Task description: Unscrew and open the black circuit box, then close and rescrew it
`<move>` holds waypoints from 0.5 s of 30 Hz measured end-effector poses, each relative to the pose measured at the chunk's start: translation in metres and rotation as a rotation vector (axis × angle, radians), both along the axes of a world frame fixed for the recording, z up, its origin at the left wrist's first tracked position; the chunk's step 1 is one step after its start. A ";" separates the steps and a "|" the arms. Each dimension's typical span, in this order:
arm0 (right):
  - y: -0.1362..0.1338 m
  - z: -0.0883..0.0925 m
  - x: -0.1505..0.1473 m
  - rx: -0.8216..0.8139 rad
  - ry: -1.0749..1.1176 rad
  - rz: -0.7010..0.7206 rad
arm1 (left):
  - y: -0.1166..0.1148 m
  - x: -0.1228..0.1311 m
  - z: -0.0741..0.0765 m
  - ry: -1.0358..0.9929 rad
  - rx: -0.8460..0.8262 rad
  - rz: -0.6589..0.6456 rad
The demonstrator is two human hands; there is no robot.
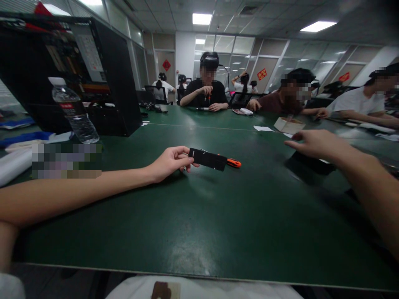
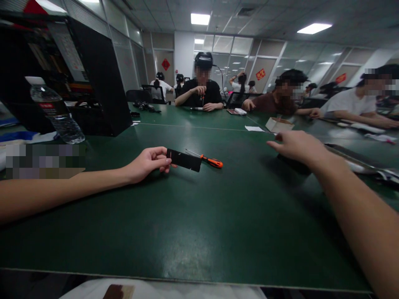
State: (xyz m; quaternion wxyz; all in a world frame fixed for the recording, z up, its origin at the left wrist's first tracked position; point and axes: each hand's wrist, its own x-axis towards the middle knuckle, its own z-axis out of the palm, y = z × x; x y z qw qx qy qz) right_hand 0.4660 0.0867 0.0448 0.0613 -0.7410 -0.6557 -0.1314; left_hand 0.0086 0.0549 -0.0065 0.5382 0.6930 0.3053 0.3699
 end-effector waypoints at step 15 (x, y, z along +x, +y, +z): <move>-0.115 -0.022 -0.206 -0.440 0.892 0.975 | -0.019 -0.008 0.006 0.230 0.525 -0.151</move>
